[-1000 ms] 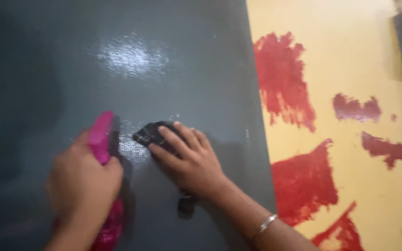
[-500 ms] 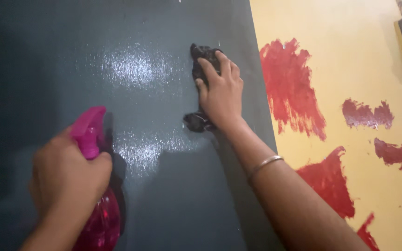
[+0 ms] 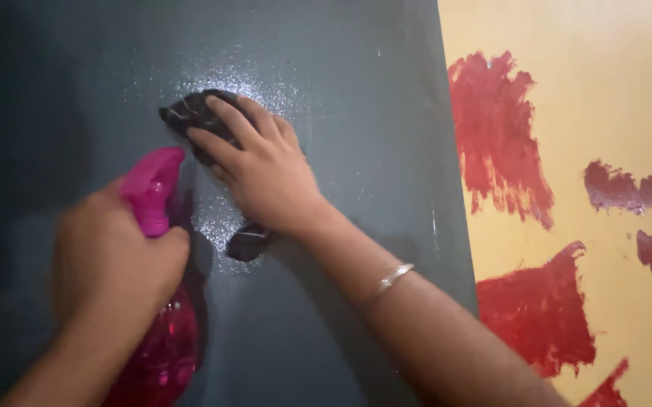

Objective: The person sprays a cleaning solution from a pink bottle onto a dark gray wall and wipes the surface with a dark cloth. The person repeatedly sprays and wipes the same area of the wall, which is adjacent to a yellow wall with red paint marks.

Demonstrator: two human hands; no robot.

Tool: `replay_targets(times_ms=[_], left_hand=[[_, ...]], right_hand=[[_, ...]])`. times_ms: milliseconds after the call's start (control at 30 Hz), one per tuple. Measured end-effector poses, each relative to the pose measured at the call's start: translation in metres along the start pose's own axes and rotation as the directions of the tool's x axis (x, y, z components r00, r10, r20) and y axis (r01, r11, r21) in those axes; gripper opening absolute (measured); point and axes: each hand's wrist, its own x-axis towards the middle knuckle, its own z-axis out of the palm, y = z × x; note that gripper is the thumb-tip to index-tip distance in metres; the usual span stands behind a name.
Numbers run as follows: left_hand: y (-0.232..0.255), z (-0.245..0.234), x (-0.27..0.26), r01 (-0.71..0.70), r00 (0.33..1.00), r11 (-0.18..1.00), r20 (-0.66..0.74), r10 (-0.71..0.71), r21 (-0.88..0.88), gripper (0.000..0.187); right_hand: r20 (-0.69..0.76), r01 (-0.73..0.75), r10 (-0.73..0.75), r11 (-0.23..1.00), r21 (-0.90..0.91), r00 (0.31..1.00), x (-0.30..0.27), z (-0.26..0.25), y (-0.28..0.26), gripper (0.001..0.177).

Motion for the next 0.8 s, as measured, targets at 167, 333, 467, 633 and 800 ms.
replay_targets(times_ms=[167, 333, 467, 633, 800], left_hand=[[0.007, -0.002, 0.008, -0.027, 0.998, 0.999, -0.051, 0.026, -0.030, 0.039], [0.012, -0.003, 0.014, 0.030, 0.999, 1.000, -0.024, -0.030, 0.003, 0.032], [0.016, -0.004, 0.012, 0.061, 0.998, 0.998, 0.012, -0.061, 0.026, 0.035], [0.013, -0.003, 0.012, 0.009, 0.999, 1.000, -0.046, -0.009, 0.016, 0.038], [0.010, -0.003, 0.009, 0.011, 0.997, 1.000, -0.070, -0.011, 0.002, 0.041]], right_hand=[[0.028, -0.008, 0.011, 0.996, -0.086, 1.000, -0.008, -0.023, 0.045, 0.051], [-0.122, -0.275, 0.256, 0.945, -0.176, 0.959, -0.004, -0.040, 0.113, 0.050], [-0.207, -0.459, 0.424, 0.872, -0.171, 0.882, 0.018, -0.025, 0.130, 0.051], [-0.172, -0.380, 0.353, 0.910, -0.165, 0.920, 0.058, 0.020, 0.081, 0.054], [-0.076, -0.069, 0.066, 0.997, -0.029, 0.995, 0.052, 0.034, 0.017, 0.050]])
